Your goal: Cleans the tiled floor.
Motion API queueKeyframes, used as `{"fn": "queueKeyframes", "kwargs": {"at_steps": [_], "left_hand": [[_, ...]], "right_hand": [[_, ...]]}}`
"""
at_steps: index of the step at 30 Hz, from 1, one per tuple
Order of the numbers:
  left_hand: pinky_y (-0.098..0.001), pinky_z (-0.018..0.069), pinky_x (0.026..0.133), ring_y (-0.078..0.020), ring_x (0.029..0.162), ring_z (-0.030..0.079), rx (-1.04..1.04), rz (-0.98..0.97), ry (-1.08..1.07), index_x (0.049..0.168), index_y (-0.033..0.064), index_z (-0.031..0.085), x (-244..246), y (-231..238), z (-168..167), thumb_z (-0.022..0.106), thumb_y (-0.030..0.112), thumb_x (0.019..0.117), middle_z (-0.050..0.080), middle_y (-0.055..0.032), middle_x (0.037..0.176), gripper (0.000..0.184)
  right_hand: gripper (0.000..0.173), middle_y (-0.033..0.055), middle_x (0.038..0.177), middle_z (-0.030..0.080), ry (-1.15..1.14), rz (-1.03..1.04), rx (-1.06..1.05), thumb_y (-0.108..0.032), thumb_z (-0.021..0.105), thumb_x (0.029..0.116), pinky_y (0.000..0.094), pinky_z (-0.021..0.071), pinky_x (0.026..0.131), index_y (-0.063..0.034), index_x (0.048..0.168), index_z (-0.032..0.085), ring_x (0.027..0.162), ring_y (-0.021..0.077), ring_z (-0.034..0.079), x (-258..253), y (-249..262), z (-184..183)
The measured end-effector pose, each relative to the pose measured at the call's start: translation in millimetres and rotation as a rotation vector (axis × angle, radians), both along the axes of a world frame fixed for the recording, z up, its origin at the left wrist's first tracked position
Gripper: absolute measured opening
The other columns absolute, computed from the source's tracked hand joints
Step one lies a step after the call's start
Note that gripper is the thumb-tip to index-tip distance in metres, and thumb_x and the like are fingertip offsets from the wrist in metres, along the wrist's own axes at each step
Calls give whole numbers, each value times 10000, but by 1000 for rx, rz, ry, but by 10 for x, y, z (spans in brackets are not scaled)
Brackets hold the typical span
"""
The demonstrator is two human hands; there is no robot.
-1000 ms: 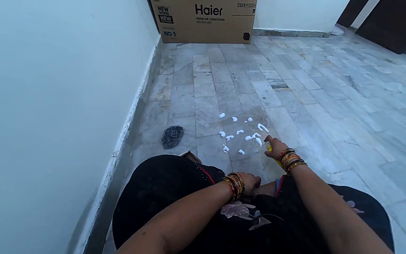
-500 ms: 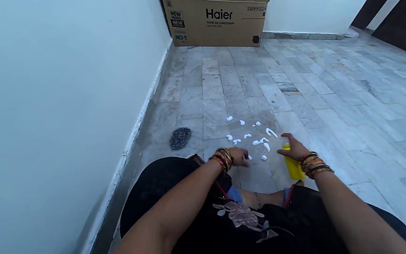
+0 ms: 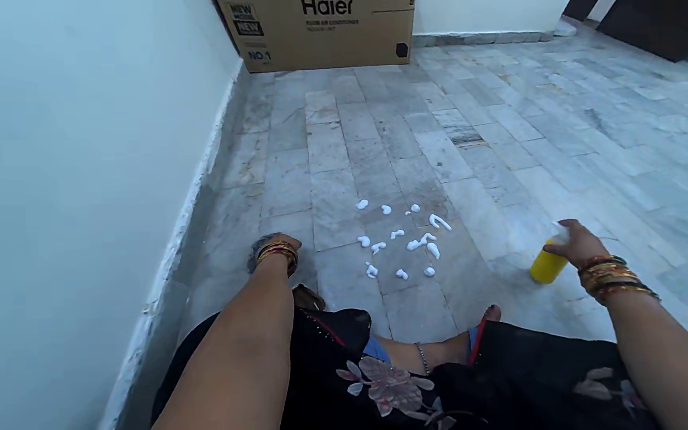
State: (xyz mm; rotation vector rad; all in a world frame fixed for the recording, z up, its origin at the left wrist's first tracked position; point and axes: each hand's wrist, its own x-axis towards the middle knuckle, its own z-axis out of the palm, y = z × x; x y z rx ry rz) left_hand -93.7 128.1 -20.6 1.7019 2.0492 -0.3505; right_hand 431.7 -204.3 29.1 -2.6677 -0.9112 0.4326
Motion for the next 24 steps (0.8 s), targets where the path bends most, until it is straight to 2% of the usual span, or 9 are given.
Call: {"fn": "queueKeyframes", "kwargs": {"at_steps": [3, 6, 8, 12, 16, 18, 20, 22, 24], "left_hand": [[-633, 405, 1116, -477, 1385, 488, -7, -68, 99, 1446, -90, 479, 137, -27, -103, 677, 327, 979, 477, -355, 1476, 657], [-659, 415, 1102, -522, 1378, 472, 78, -208, 46, 1482, 6, 494, 250, -102, -207, 680, 213, 966, 450, -347, 1506, 586], [-660, 433, 1084, -528, 1356, 489, 109, -347, 18, 1473, 46, 527, 383, -179, -295, 622, 170, 997, 447, -323, 1523, 501], [-605, 480, 1068, -446, 1332, 556, 55, -515, -88, 1473, 107, 544, 847, -463, -270, 606, 120, 1007, 482, -235, 1534, 470], [-564, 442, 1128, -385, 1383, 522, -2, -639, -275, 1506, 104, 510, 1188, -818, -377, 613, 101, 981, 488, -210, 1535, 535], [-543, 404, 1167, -362, 1412, 498, -65, -817, -276, 1500, 64, 510, 1309, -1007, -398, 581, 155, 1017, 500, -205, 1529, 497], [-527, 352, 1209, -328, 1462, 454, -137, -1077, -212, 1507, 74, 515, 1406, -1183, -345, 489, 205, 1072, 492, -158, 1561, 455], [-556, 293, 1219, -327, 1496, 401, -138, -1353, -181, 1518, 110, 515, 1430, -1292, -355, 409, 236, 1106, 466, -99, 1600, 444], [-583, 276, 1205, -319, 1513, 374, -59, -1543, -219, 1514, 146, 526, 1410, -1306, -444, 375, 258, 1110, 456, -67, 1612, 445]], "right_hand": [[695, 381, 1385, 521, 13, -69, -177, -169, 895, 818, 692, 464, 1005, -4, 1399, 551, 1247, 550, 559, 86, 5, -83], [703, 388, 1399, 515, 48, -128, -286, -196, 891, 823, 671, 448, 1041, 19, 1398, 546, 1290, 535, 542, 58, 14, 19], [752, 386, 1411, 509, 81, -155, -346, -202, 876, 839, 646, 440, 1069, 33, 1441, 492, 1321, 520, 529, 18, -34, 81], [802, 380, 1411, 527, 112, -175, -367, -255, 824, 903, 638, 407, 1109, 57, 1507, 400, 1342, 509, 525, -26, -133, 138], [789, 359, 1419, 535, 116, -148, -418, -360, 764, 948, 606, 411, 1117, 76, 1497, 403, 1352, 477, 531, -32, -121, 190], [774, 380, 1455, 482, 108, -132, -405, -366, 759, 953, 618, 406, 1116, 83, 1488, 427, 1366, 499, 503, -56, -112, 262], [768, 385, 1493, 434, 65, -110, -346, -379, 764, 945, 656, 411, 1090, 46, 1502, 449, 1349, 530, 498, -69, -141, 343], [719, 374, 1484, 456, -30, -38, -251, -391, 756, 949, 707, 432, 1025, -2, 1495, 496, 1289, 573, 522, -78, -235, 428], [667, 329, 1467, 501, -125, 78, -121, -366, 759, 953, 715, 444, 1001, -29, 1479, 525, 1291, 560, 521, -199, -388, 554]]}}
